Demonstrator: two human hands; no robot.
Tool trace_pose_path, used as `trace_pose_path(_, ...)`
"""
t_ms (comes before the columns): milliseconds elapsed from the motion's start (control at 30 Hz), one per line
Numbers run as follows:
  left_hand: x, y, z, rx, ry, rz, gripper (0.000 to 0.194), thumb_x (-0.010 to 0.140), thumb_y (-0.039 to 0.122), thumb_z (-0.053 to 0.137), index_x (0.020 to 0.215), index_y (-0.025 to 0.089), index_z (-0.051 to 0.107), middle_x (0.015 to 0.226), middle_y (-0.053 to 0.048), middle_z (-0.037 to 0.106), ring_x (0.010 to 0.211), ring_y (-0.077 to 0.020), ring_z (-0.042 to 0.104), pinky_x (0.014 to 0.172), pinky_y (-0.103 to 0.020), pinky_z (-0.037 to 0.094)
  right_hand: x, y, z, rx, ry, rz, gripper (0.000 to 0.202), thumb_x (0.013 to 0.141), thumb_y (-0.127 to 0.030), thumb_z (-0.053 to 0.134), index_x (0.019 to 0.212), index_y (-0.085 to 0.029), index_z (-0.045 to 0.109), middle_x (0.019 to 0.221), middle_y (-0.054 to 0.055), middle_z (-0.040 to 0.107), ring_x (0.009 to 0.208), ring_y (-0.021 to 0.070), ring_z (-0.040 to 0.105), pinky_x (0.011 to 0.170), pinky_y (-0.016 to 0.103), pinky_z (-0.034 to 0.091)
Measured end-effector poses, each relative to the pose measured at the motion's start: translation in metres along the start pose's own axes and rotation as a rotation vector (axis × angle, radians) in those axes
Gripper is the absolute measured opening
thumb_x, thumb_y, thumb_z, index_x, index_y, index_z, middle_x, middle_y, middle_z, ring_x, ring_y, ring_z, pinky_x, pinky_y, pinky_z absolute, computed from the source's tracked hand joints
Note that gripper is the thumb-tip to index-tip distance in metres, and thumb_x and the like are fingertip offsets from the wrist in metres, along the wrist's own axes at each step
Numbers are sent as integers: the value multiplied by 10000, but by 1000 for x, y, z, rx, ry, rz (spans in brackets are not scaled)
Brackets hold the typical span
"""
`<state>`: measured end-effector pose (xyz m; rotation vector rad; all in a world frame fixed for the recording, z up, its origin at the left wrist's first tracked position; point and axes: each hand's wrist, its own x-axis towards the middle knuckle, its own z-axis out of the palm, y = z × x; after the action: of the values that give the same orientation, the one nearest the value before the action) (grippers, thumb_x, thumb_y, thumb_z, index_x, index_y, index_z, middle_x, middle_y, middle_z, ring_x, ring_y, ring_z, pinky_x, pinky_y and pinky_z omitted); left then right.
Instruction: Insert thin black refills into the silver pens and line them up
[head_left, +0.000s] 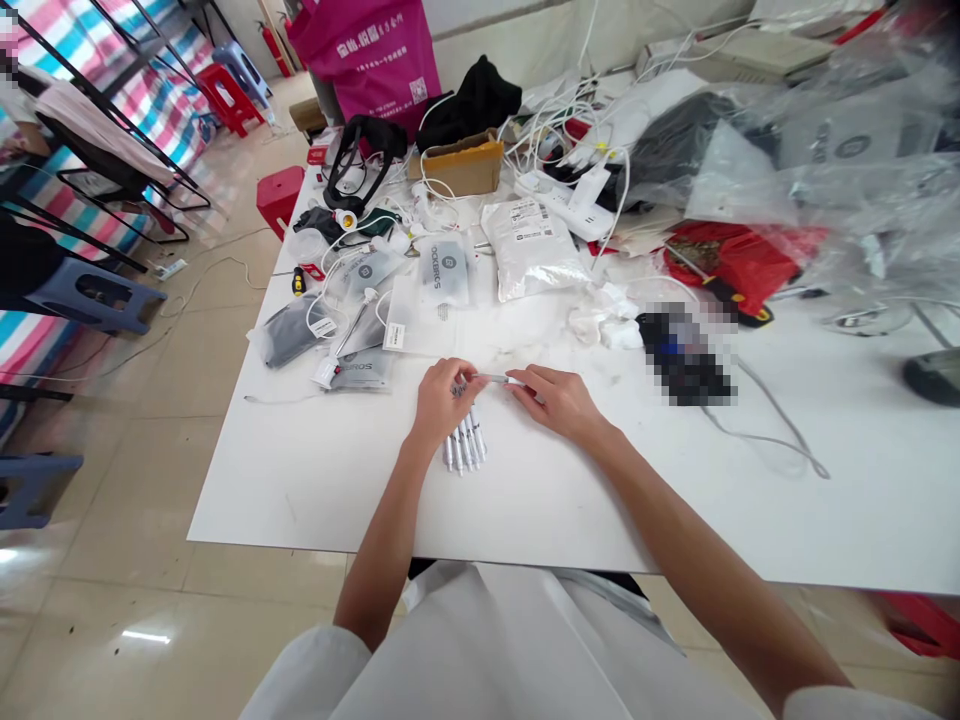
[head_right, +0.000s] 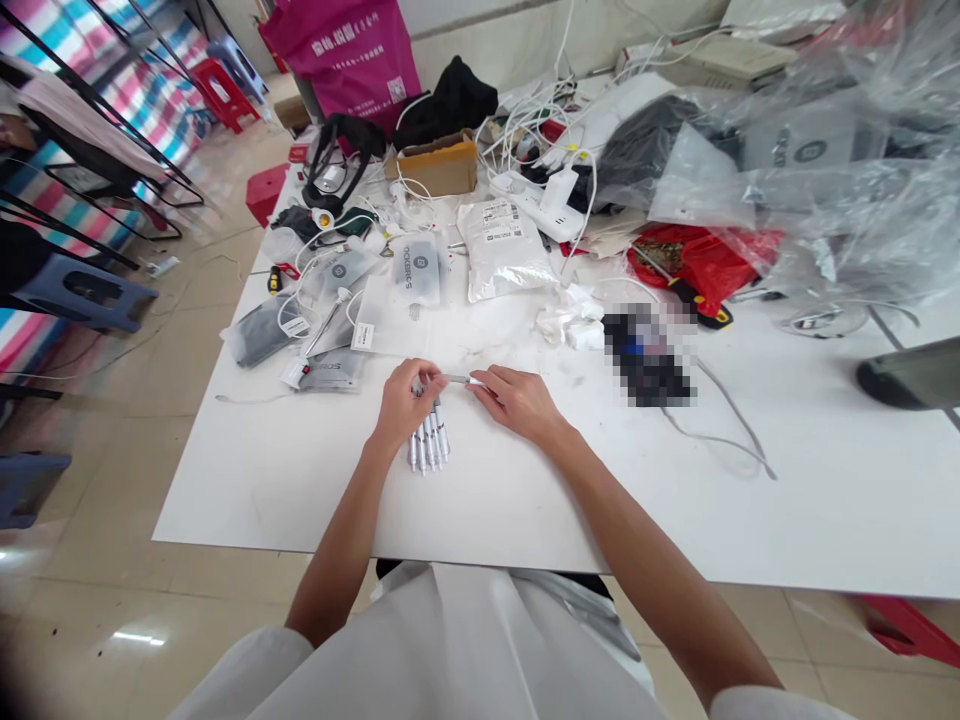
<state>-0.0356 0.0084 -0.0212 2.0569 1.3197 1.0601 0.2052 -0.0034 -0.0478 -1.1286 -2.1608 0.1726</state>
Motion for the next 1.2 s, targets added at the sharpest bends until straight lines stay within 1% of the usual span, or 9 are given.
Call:
trace_pose_path(100, 0, 2, 1, -49, -41, 21, 248, 1020, 485, 709, 1101, 251, 688, 1028, -35, 751, 882, -189, 662, 880, -365, 506, 0, 0, 0, -4, 7, 1, 277, 1117, -362, 528, 1188, -191, 733, 802, 26, 720, 644, 140, 602, 599, 292, 417)
trace_pose_path(167, 0, 3, 2, -34, -45, 27, 243, 1061, 460, 647, 961, 241, 682, 886, -22, 717, 831, -191, 634, 856, -372, 491, 1, 0, 0, -4, 12, -2, 277, 1118, -357, 525, 1197, -190, 731, 810, 31, 718, 665, 149, 614, 609, 297, 426)
trace_pose_path(267, 0, 5, 3, -23, -33, -2, 417, 1110, 440, 540, 753, 234, 604, 719, -14, 636, 764, -198, 585, 840, -385, 480, 1, -1, -1, 15, -7, -16, 289, 1129, -323, 479, 1209, -193, 724, 877, 56, 740, 729, 164, 649, 656, 304, 462)
trace_pose_path(433, 0, 6, 3, -77, -56, 49, 247, 1011, 461, 726, 1129, 245, 709, 1095, -63, 765, 979, -221, 661, 943, -397, 509, 2, 0, -2, 29, -41, -11, 301, 1137, -333, 444, 1183, -208, 714, 903, 73, 728, 771, 184, 660, 694, 317, 480)
trace_pose_path(533, 0, 4, 4, -32, -73, 109, 194, 1057, 422, 659, 1036, 239, 721, 937, -45, 757, 899, -218, 639, 911, -403, 495, 1, 2, 0, 31, -30, -8, 251, 1133, -334, 470, 1168, -214, 688, 951, 73, 736, 759, 175, 648, 679, 307, 468)
trace_pose_path(733, 0, 4, 3, -17, 12, -11, 387, 1090, 477, 568, 798, 236, 648, 743, -23, 664, 791, -207, 600, 850, -394, 498, -1, 5, 3, 14, 21, 50, 172, 1119, -346, 508, 1110, -221, 627, 884, 34, 723, 625, 152, 569, 579, 299, 394)
trace_pose_path(900, 1, 7, -2, -149, 16, -117, 273, 1052, 489, 639, 974, 243, 731, 913, -33, 762, 861, -192, 664, 842, -358, 515, 2, 3, 1, -38, 3, 30, 254, 1127, -343, 476, 1240, -243, 681, 967, 57, 745, 707, 161, 633, 630, 305, 429)
trace_pose_path(1033, 3, 4, -4, -307, 79, -244, 280, 1014, 508, 696, 1037, 233, 743, 938, -38, 788, 884, -189, 705, 832, -335, 534, 3, 8, -2, -78, 59, 65, 268, 1125, -311, 465, 1180, -244, 718, 978, 65, 734, 725, 169, 635, 663, 317, 451)
trace_pose_path(1200, 6, 0, -7, -401, 164, -268, 324, 983, 530, 729, 1028, 211, 753, 936, -64, 787, 893, -201, 738, 829, -335, 562, 1, 15, -6, -76, 131, 110, 248, 1113, -306, 491, 1161, -248, 727, 963, 65, 721, 721, 176, 630, 670, 324, 467)
